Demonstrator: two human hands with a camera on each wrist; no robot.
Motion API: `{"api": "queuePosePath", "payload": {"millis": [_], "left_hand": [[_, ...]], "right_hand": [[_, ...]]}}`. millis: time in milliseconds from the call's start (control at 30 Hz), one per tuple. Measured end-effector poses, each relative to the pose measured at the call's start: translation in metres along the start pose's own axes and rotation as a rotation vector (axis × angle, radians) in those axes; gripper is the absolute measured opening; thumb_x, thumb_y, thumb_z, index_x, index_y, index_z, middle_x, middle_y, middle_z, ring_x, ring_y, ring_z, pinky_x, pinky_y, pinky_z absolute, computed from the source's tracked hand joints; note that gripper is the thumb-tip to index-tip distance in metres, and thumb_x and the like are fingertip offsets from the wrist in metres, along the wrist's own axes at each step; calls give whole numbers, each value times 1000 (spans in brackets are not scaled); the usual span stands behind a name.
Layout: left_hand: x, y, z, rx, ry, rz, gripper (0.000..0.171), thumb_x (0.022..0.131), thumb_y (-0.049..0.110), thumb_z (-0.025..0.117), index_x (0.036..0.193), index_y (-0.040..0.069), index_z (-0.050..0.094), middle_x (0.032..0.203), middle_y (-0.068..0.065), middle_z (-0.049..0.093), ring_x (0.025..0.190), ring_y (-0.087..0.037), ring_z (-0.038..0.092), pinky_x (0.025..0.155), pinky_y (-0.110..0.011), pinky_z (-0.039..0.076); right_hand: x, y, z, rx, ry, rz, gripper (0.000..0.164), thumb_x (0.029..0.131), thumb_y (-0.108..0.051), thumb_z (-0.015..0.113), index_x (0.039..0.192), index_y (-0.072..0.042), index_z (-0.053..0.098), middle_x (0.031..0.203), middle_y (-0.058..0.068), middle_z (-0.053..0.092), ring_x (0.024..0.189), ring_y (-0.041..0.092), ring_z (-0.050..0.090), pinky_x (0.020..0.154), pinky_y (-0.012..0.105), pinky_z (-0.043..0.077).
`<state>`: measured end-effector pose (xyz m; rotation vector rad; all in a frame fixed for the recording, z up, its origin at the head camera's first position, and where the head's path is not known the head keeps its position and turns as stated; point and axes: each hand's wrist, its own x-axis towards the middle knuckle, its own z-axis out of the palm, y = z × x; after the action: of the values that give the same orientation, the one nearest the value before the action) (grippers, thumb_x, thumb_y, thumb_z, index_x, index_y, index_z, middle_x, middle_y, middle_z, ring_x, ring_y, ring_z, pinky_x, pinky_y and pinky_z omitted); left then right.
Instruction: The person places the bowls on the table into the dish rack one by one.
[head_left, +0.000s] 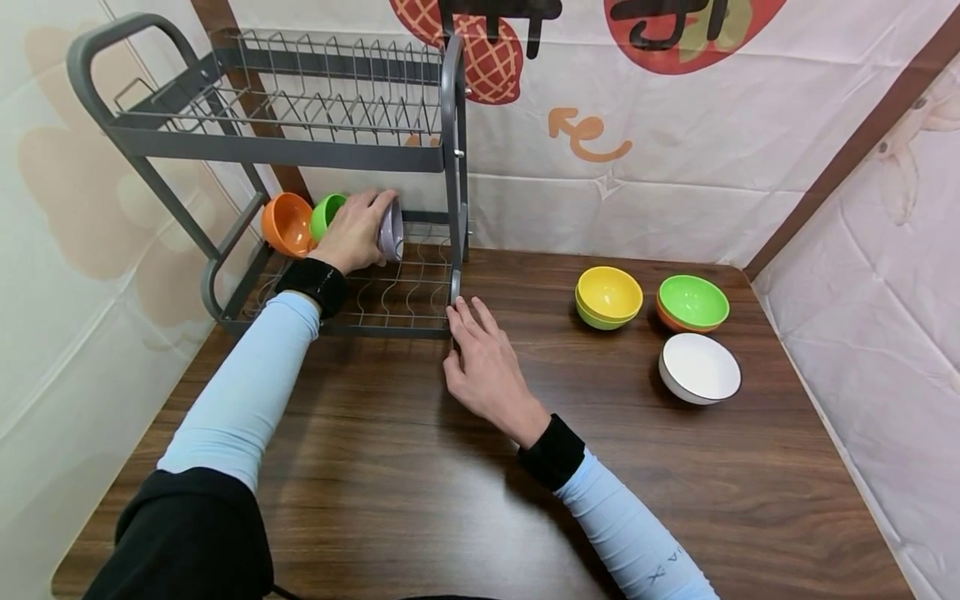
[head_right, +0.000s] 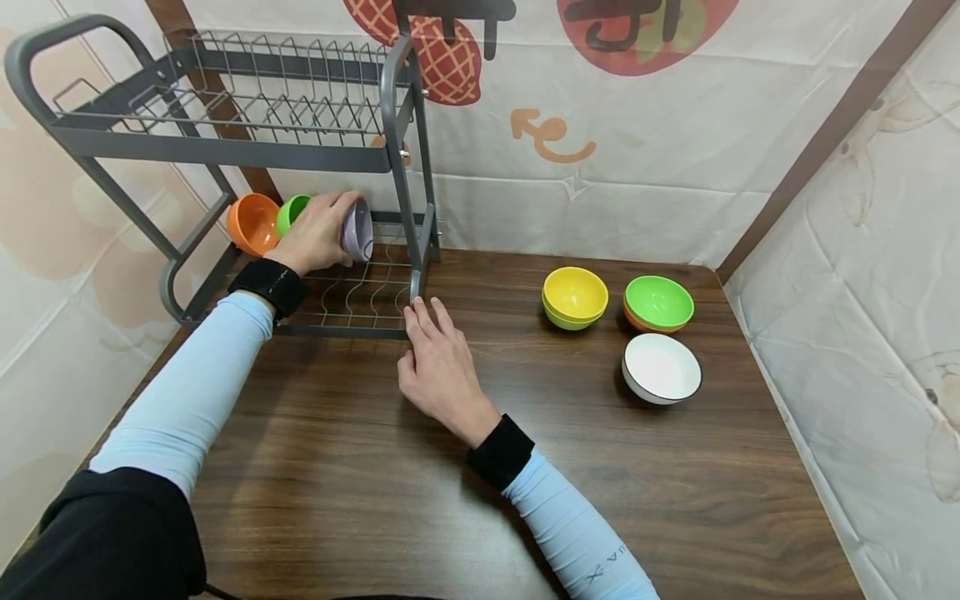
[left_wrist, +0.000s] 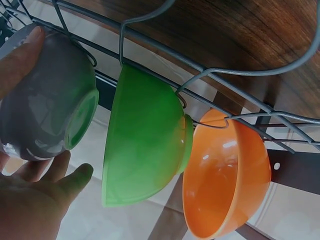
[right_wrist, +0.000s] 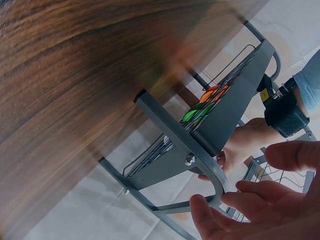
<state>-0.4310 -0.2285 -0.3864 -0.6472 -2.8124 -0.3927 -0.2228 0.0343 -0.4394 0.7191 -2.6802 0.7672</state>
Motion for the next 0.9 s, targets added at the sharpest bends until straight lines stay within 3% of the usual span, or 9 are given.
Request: {"api": "queuePosePath", "payload": {"millis": [300, 500, 900], "left_hand": [[2, -4, 2, -3, -3, 0, 118, 60, -4, 98, 159, 4, 34, 151, -30, 42, 137, -54, 39, 114, -66, 34], [2, -4, 3, -15, -24, -38, 120, 62, -3, 98, 161, 7, 31, 155, -29, 40, 139, -53, 38, 105, -71, 35], [0, 1, 2, 12, -38, -39, 123, 64, -4, 98, 163, 8, 27, 158, -27, 37, 142, -52, 36, 102, -69, 36]], "right_hand": [[-1, 0, 0, 22, -4, 3, 60, 102, -11, 60, 159, -3, 43, 168, 11, 33, 160, 22, 16, 113, 57, 41], [-2, -1, 1, 13, -27, 9, 61, 103, -13, 58, 161, -4, 41, 169, 11, 31, 160, 20, 12, 115, 55, 39], [-1, -5, -2, -20, -55, 23, 61, 104, -19, 53, 162, -4, 38, 170, 12, 28, 161, 21, 9, 116, 53, 37]]}}
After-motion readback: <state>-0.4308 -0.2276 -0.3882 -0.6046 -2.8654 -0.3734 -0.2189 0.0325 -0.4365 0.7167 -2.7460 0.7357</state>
